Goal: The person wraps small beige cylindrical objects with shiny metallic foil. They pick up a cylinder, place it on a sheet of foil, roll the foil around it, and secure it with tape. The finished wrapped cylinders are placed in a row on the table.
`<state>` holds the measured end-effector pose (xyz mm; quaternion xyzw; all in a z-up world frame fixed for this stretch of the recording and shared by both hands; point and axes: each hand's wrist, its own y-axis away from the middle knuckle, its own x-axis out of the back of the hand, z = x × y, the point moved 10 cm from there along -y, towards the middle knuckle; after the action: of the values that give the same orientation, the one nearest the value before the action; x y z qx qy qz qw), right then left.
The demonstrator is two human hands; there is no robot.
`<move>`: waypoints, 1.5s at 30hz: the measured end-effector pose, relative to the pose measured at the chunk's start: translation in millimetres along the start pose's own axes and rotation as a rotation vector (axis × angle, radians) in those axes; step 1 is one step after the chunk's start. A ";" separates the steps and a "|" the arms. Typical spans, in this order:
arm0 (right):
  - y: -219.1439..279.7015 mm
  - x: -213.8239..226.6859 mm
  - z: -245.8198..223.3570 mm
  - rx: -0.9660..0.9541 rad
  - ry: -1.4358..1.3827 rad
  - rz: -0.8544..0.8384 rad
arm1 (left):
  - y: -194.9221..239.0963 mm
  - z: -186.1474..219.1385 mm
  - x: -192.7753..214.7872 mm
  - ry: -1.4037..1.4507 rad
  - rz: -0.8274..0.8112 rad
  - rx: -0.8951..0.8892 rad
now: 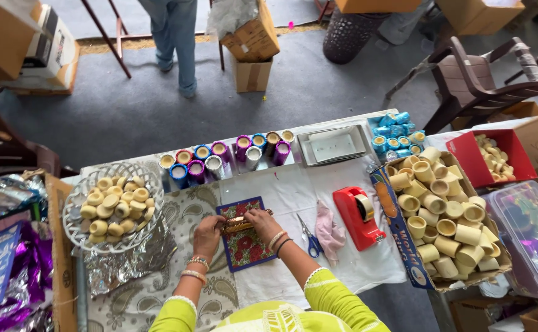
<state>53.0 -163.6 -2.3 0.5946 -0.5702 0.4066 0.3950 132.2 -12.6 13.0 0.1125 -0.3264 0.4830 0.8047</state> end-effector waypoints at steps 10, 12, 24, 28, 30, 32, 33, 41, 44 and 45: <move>1.5 23.9 -5.7 -0.036 -0.131 0.014 | 15.7 4.2 7.1 -0.141 0.049 -0.240; 1.3 22.2 -4.6 -0.038 -0.124 0.014 | 14.1 26.2 28.4 -0.105 0.087 -0.218; 1.2 18.6 -5.9 0.019 -0.071 0.066 | 14.2 71.2 -18.3 -0.283 -0.123 -0.461; 8.6 25.2 -15.6 0.121 0.024 0.158 | 16.7 77.3 -18.7 -0.260 -0.104 -0.496; 13.6 24.3 -16.6 0.113 0.072 0.172 | 14.2 80.7 -19.3 -0.257 -0.146 -0.482; 19.5 26.7 -15.6 0.103 0.124 0.182 | 13.1 78.9 -27.4 -0.255 -0.188 -0.469; 20.9 27.4 -18.4 0.121 0.142 0.175 | 14.0 75.6 -29.1 -0.283 -0.161 -0.479; 32.6 35.9 -29.4 0.181 0.196 0.194 | 16.9 62.3 -43.2 -0.394 -0.212 -0.437; 38.0 41.6 -33.1 0.200 0.209 0.212 | 21.7 66.3 -44.2 -0.468 -0.136 -0.533; 40.2 42.0 -33.9 0.209 0.217 0.218 | 21.9 67.4 -41.9 -0.450 -0.122 -0.530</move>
<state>12.5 -148.5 49.3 0.5198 -0.5401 0.5656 0.3439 72.0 -64.4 34.8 0.0228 -0.6022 0.2959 0.7412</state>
